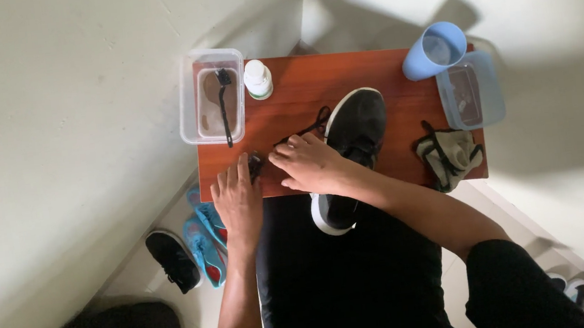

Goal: The person cleans a black sneaker on a wooden table using a cloth and a wire brush. They wipe the upper and sides, scrub with the brush, and wipe again, handling the shoe and tools throughout.

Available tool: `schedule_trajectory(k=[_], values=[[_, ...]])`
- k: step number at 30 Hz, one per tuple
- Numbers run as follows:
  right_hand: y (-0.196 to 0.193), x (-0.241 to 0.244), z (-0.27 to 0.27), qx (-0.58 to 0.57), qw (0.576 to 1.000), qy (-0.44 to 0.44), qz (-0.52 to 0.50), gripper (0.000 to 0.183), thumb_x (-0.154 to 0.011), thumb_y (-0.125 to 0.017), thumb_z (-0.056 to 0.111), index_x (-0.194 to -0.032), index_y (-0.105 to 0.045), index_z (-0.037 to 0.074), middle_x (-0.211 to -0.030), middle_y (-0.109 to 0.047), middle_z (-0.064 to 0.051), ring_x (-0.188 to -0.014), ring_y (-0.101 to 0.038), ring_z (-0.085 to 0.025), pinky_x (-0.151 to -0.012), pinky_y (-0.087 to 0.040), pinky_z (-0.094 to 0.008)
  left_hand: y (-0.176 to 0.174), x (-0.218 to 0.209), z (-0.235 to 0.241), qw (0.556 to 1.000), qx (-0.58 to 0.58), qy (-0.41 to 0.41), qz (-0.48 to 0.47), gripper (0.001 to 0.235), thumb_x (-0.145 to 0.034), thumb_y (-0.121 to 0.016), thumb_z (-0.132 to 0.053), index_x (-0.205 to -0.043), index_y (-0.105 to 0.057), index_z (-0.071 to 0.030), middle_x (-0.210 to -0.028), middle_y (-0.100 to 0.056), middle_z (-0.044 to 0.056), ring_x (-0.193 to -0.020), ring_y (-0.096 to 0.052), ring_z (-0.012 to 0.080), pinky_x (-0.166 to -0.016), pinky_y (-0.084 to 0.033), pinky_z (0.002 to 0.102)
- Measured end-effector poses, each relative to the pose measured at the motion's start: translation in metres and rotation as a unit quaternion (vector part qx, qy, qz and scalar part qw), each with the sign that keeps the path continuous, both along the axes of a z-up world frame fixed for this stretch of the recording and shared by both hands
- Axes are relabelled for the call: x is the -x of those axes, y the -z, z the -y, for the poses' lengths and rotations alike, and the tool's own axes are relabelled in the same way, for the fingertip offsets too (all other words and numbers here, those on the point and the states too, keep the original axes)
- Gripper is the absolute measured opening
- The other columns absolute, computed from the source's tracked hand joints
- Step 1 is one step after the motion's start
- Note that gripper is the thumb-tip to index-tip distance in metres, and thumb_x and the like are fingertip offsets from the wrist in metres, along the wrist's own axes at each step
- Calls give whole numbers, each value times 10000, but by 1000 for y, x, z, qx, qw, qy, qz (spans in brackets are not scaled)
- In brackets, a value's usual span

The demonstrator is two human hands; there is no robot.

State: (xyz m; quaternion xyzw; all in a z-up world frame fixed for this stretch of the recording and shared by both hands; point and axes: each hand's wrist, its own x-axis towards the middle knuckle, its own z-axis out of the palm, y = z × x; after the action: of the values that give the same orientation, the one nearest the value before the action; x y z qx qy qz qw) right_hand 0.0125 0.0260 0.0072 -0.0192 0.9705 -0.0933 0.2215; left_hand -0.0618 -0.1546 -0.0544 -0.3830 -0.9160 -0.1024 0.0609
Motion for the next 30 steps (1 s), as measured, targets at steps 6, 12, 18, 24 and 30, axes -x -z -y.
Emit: schedule_trajectory(k=[6,12,18,24,30], values=[[-37,-20,-10,94,992,84,-11,568,-1042,-518,340,-1528,-408,67,-1403,-576,-168,-1280,-525,-362,-1044,-395,-478,-34,-11,-16,976,-107,-4,189,662,-851,-779,-250,-1432,-488,-127,-1183,-657,111,-1083,-646,328,-824,-556,466],[-46,-77,-34,355,889,235,-168,554,-1028,-576,182,-1523,-405,0,-1368,-565,-289,-1243,-552,-469,-1005,-484,-525,-92,-32,-65,889,-302,17,343,672,-815,-827,-155,-1399,-504,-83,-1233,-605,224,-1119,-636,468,-802,-618,472],[-44,-118,-63,404,819,275,-301,574,-968,-697,161,-1467,-471,-9,-1300,-547,-168,-1030,-609,-266,-807,-557,-343,-104,-51,-119,839,-339,154,396,609,-796,-875,-146,-1288,-543,-11,-1130,-631,226,-1025,-685,459,-707,-637,477],[-54,-164,-93,401,762,394,-321,749,-946,-754,280,-1547,-402,2,-1334,-562,-221,-1147,-623,-352,-869,-562,-445,-117,-80,-175,824,-292,254,414,606,-810,-859,-219,-1319,-569,-65,-1303,-654,175,-1210,-643,378,-979,-553,469],[-38,-213,-130,339,711,537,-303,837,-905,-752,437,-1546,-373,57,-1242,-608,-205,-1109,-627,-356,-870,-521,-508,-117,-102,-230,798,-272,388,374,573,-962,-742,-262,-1427,-509,-21,-1397,-556,192,-1292,-585,354,-1075,-502,456]])
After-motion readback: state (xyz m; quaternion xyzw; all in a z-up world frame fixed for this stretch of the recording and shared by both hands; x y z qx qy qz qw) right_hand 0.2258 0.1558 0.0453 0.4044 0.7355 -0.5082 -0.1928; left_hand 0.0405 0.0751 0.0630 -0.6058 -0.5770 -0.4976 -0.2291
